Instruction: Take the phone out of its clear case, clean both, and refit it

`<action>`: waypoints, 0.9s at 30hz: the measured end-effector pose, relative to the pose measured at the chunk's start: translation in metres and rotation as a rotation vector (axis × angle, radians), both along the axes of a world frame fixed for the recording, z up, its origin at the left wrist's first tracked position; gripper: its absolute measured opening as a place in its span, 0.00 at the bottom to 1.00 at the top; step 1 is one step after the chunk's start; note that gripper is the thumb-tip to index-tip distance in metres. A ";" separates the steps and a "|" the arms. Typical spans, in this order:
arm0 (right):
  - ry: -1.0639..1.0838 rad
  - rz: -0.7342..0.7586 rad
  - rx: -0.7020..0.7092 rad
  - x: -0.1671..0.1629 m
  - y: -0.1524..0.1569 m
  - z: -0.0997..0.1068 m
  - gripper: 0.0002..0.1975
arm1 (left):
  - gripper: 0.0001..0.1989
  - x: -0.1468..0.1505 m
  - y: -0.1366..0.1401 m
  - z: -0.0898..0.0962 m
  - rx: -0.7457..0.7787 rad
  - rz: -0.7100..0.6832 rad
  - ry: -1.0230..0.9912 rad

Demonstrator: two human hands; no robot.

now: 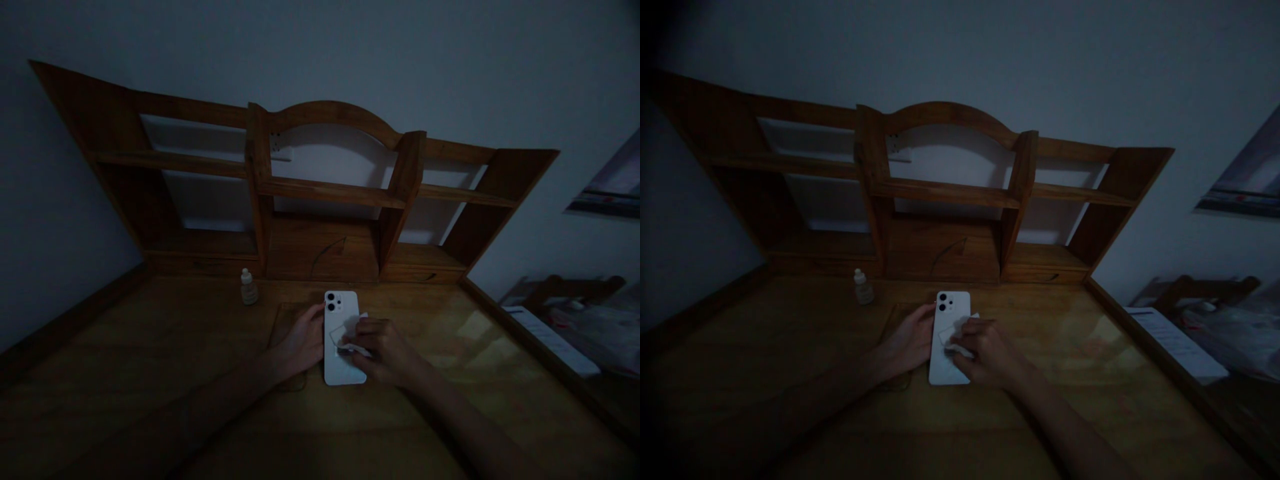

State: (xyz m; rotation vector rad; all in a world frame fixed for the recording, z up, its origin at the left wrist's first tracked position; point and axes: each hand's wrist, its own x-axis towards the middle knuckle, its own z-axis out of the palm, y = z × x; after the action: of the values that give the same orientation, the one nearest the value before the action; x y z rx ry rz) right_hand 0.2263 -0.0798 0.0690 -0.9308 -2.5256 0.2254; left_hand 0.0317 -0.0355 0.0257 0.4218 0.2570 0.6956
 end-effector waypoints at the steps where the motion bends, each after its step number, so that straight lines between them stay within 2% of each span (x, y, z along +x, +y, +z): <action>1: 0.000 0.006 -0.009 0.000 0.000 0.000 0.11 | 0.19 0.000 0.000 0.001 0.002 -0.002 -0.003; 12: 0.074 0.089 -0.152 -0.005 -0.006 -0.007 0.16 | 0.18 0.001 -0.006 0.015 -0.003 0.045 0.101; 16: 0.113 0.132 -0.189 -0.012 -0.009 -0.007 0.19 | 0.20 0.000 -0.004 0.012 0.024 0.051 0.150; 21: 0.124 0.190 -0.271 -0.016 -0.012 -0.002 0.17 | 0.20 0.000 -0.001 0.005 0.016 0.062 0.156; 27: 0.053 0.233 -0.338 -0.014 -0.014 -0.001 0.13 | 0.18 0.001 -0.004 0.011 -0.032 0.078 0.116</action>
State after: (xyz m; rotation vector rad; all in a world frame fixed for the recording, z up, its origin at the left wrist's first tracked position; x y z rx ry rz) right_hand 0.2128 -0.0937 0.0675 -0.7323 -2.5899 0.7576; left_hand 0.0330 -0.0398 0.0367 0.4238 0.3960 0.7437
